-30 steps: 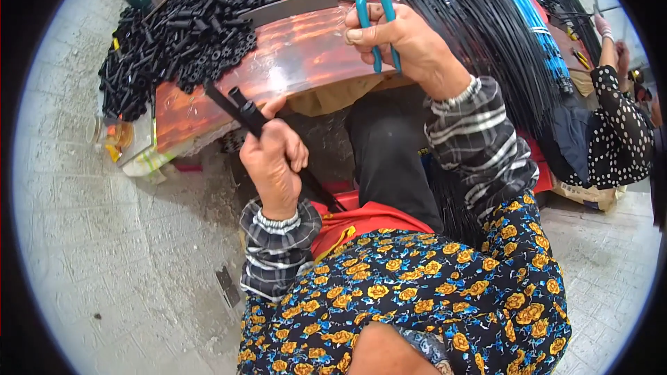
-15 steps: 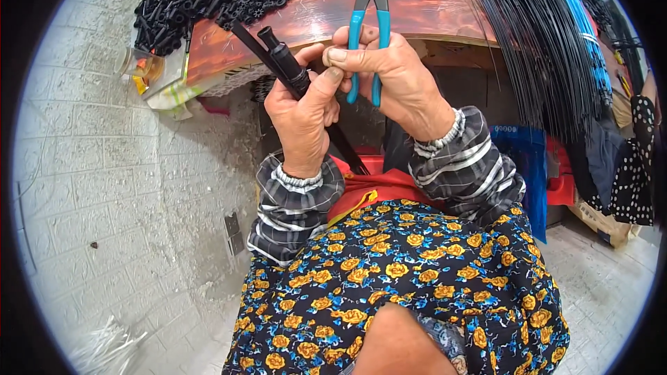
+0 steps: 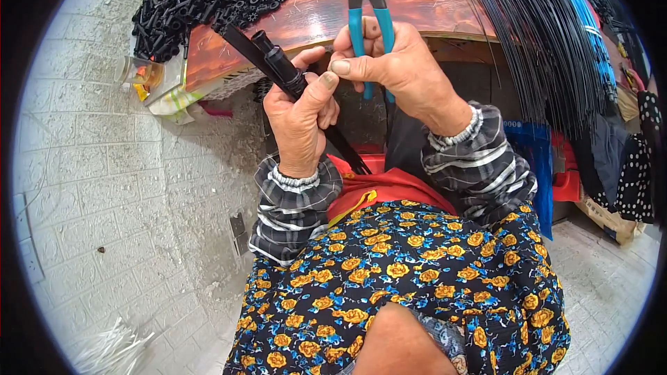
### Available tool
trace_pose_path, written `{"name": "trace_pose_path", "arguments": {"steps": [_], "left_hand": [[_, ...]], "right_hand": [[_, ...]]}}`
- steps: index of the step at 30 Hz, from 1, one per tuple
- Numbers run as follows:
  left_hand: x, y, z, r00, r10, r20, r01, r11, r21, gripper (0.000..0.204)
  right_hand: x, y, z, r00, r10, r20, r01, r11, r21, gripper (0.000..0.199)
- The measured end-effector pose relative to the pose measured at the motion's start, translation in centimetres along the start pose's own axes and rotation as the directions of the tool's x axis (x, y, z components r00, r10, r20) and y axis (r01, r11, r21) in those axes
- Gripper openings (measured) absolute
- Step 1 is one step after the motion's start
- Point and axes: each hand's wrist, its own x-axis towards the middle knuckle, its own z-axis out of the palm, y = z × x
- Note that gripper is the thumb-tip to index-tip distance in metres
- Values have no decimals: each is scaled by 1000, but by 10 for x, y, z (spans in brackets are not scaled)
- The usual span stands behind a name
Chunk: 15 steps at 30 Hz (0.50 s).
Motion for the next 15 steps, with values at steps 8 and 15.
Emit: {"name": "trace_pose_path", "arguments": {"steps": [8, 15], "left_hand": [[2, -2, 1, 998, -20, 55, 19, 1000, 21, 43], [3, -4, 3, 998, 33, 62, -32, 999, -22, 46]], "right_hand": [[9, -29, -11, 984, 95, 151, -41, 944, -328, 13], [8, -8, 16, 985, -174, -13, 168, 966, -197, 9]]}}
